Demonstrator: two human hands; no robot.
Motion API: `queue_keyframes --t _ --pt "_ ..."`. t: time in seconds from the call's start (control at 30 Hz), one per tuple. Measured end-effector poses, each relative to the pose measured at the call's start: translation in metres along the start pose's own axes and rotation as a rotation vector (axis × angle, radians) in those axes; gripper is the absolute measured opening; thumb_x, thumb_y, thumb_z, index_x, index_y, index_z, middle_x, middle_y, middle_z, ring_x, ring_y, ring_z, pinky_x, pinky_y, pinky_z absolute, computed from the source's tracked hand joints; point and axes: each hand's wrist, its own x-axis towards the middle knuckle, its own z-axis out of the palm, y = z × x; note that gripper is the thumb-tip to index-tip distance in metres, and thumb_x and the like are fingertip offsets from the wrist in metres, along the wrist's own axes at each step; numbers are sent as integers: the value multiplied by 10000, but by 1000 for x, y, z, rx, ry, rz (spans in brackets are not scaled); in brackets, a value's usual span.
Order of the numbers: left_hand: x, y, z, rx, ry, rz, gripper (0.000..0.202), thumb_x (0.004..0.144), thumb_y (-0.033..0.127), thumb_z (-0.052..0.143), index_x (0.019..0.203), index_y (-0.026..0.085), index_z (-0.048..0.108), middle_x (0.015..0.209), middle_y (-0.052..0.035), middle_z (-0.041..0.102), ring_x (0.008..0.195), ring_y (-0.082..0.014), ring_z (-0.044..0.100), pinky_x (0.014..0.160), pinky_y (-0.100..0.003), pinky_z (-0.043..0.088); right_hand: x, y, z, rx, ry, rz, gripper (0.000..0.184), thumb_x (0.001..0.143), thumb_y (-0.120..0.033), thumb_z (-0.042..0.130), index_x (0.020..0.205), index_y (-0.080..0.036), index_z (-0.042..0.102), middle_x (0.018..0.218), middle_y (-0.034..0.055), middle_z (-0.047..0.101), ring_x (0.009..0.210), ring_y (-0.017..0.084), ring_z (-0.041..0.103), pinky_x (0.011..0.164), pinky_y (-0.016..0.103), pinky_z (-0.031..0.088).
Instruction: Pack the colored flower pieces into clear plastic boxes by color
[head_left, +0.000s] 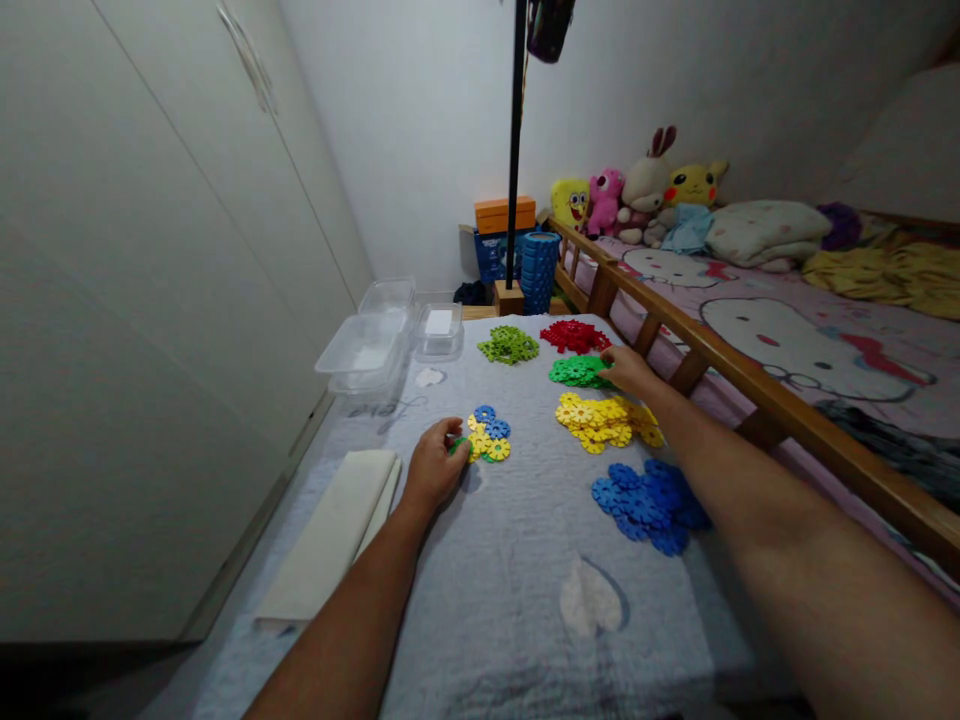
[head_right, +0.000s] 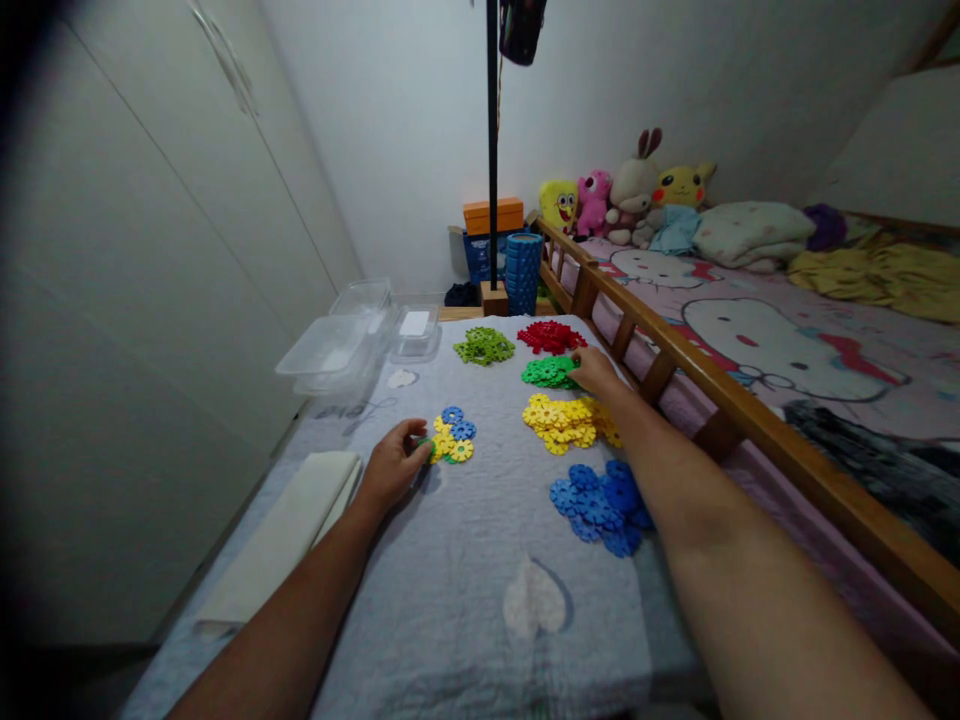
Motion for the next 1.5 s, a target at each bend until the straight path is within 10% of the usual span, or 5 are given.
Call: queue_keyframes --t 0.47,0.63,0.83,1.0,1.5 --pt "0 0 -1 0 -11 -9 355 789 242 635 1136 170 660 1042 -83 724 903 -209 672 885 -368 534 -2 -10 -5 92 117 92 243 811 -66 587 991 -162 718 1156 154 731 1139 307 654 1010 447 481" --pt "0 1 0 5 -15 -2 354 788 236 633 1134 165 661 1030 -82 724 891 -207 671 885 -371 534 -18 -61 2 153 46 -18 253 854 -145 603 1083 -138 711 1139 117 739 995 211 684 899 323 512" --pt "0 1 0 27 -28 12 357 798 225 620 1146 154 654 1048 -88 716 925 -217 662 901 -381 527 -53 -142 34 59 -339 -359 259 871 -161 625 1110 -140 722 1076 91 754 907 170 675 826 254 488" --pt "1 -2 2 47 -8 52 352 783 212 631 1127 146 660 1063 -102 709 953 -234 653 916 -398 522 -61 -176 66 -5 -353 -373 325 874 -227 645 1182 -144 705 1196 128 708 1055 201 643 903 258 453" --pt "2 -5 3 117 -17 98 375 766 212 650 1138 169 652 1076 -99 704 995 -261 634 933 -426 500 -62 -187 77 -25 -260 -242 366 798 -287 674 1133 -141 697 1162 138 649 1056 220 608 880 279 465"
